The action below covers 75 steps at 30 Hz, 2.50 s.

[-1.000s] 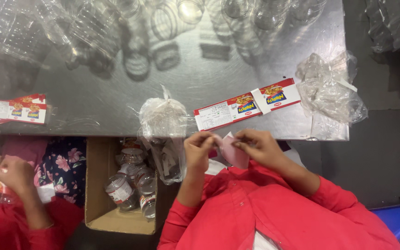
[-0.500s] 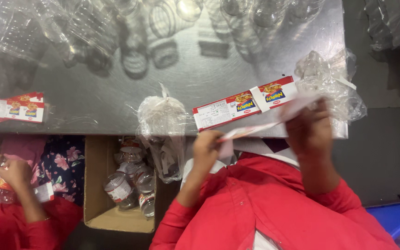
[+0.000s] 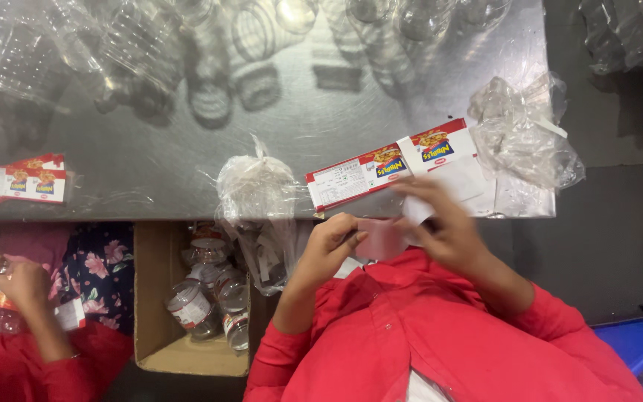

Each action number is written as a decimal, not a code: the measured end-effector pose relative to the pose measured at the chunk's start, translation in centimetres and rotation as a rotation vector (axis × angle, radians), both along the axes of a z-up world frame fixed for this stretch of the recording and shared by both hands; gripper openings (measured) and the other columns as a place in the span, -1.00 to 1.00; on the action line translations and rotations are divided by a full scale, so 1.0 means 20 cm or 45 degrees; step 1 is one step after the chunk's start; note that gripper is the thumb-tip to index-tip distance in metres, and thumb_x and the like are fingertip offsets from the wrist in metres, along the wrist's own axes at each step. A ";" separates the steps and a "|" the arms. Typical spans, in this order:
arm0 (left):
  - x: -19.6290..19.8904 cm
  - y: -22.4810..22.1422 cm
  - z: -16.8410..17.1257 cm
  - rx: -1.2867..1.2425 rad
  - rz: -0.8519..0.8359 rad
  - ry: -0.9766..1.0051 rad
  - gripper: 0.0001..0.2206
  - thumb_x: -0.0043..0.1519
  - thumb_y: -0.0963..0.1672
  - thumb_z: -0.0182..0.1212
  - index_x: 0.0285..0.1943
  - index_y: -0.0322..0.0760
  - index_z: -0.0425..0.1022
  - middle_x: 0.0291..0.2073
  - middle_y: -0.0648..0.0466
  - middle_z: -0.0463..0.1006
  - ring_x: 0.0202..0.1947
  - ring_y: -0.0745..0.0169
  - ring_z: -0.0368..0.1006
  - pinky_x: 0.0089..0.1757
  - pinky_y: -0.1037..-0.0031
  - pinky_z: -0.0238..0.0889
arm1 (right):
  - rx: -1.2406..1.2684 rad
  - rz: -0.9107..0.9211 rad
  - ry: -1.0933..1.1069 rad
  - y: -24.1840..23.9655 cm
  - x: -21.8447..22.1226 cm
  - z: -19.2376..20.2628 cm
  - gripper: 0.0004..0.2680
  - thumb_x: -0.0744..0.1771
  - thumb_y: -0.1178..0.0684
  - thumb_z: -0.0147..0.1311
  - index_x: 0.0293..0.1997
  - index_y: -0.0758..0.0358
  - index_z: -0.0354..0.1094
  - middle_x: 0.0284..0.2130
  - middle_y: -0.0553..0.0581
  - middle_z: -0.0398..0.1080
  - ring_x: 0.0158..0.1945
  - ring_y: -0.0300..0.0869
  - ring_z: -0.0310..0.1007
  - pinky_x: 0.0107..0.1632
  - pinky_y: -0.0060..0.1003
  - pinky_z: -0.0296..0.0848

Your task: The person labels plastic bottles by hand. The person takes a sticker from a sheet, wraps it around a clear plastic bottle, and repeats the process with several bottles, placing some in a cardboard box.

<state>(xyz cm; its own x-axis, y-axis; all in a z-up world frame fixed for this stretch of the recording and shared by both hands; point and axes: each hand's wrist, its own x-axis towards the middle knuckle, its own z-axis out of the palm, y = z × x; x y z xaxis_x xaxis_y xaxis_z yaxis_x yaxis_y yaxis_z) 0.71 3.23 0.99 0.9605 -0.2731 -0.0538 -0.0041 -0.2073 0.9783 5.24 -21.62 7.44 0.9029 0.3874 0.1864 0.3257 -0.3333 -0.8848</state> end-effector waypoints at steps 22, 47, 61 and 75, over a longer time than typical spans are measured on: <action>-0.06 -0.05 -0.15 -0.853 0.460 0.068 -0.91 0.33 -0.21 0.27 -0.09 -0.43 0.60 -0.25 0.04 0.57 -0.21 0.33 0.45 -0.11 0.48 0.30 | 0.371 0.340 0.649 0.10 -0.04 -0.34 -0.90 0.36 0.22 0.10 -0.07 0.34 0.48 -0.25 -0.02 0.51 -0.14 -0.39 0.43 -0.10 -0.45 0.46; -0.10 0.13 0.15 0.560 0.221 -0.881 -0.53 -0.06 -0.19 0.49 0.08 -0.17 0.56 -0.15 0.08 0.61 0.00 0.11 0.48 0.11 0.26 0.22 | 0.435 0.644 1.217 0.29 0.09 -0.44 -0.77 0.41 0.05 0.02 0.08 0.41 0.45 -0.09 0.11 0.52 0.01 -0.23 0.44 0.08 -0.32 0.40; 1.03 -0.10 0.30 0.409 0.092 -0.839 -0.52 0.20 -0.14 0.49 0.29 -0.12 0.40 0.11 0.08 0.52 0.08 0.03 0.39 0.09 0.31 0.26 | 0.237 -0.122 0.246 -0.36 0.09 -0.33 -0.77 0.25 0.26 0.07 -0.01 0.31 0.41 -0.12 0.09 0.46 -0.01 -0.15 0.48 0.10 -0.27 0.41; 2.45 -0.93 0.34 1.878 0.037 -1.626 -0.42 0.21 -0.22 0.05 0.49 -0.24 0.16 0.48 -0.02 0.11 0.52 0.14 -0.11 0.41 0.16 -0.45 | 0.467 0.586 0.361 -0.60 -0.09 0.11 -0.73 0.31 0.41 0.05 0.10 0.38 0.52 -0.19 0.29 0.49 -0.37 -0.10 0.69 -0.37 -0.27 0.63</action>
